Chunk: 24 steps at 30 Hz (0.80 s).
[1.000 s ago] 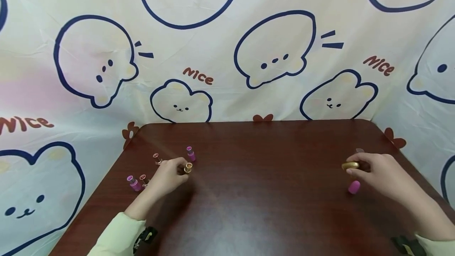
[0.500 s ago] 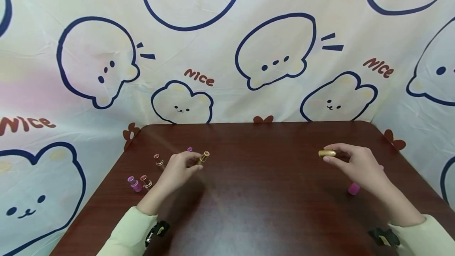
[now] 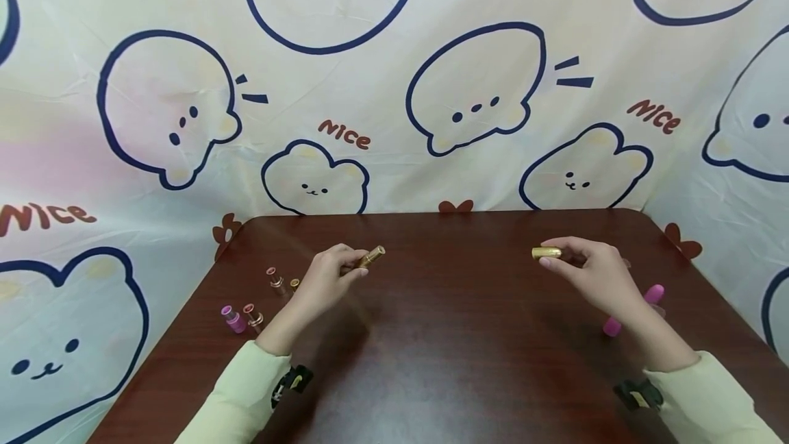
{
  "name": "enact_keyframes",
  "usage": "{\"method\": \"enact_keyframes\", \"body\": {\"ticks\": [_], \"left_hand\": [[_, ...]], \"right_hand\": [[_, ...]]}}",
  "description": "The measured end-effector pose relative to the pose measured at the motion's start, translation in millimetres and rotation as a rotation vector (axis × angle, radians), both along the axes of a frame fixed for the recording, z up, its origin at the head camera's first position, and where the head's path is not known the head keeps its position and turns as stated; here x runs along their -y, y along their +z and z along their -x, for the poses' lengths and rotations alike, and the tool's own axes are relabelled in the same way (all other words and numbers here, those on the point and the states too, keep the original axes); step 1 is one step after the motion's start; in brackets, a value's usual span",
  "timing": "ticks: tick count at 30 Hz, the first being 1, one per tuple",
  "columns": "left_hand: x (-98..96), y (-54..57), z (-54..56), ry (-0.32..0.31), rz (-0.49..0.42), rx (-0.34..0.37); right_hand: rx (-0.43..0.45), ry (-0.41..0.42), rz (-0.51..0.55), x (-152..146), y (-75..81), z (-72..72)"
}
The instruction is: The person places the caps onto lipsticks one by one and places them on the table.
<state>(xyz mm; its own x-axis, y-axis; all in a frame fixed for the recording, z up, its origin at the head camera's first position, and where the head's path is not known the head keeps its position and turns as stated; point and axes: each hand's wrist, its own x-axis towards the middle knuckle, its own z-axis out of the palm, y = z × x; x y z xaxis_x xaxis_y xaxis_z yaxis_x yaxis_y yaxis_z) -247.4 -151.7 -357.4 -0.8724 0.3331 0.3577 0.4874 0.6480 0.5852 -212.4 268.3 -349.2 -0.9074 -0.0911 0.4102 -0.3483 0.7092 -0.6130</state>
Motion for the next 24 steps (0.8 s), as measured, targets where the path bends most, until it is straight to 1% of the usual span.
{"method": "enact_keyframes", "body": {"ticks": [4, 10, 17, 24], "left_hand": [[-4.9, 4.0, 3.6, -0.002, -0.034, 0.027], [-12.5, 8.1, 8.8, -0.012, -0.107, 0.075], [-20.2, 7.5, 14.5, -0.028, -0.172, 0.105], [-26.1, 7.3, 21.2, -0.052, -0.233, 0.163]], "right_hand": [[0.000, 0.013, 0.044, 5, 0.8, 5.0], [0.023, 0.043, 0.118, 14, -0.3, 14.4], [0.057, 0.088, 0.220, 25, -4.8, 26.0], [0.089, 0.115, 0.284, 37, -7.8, 33.1]]}}
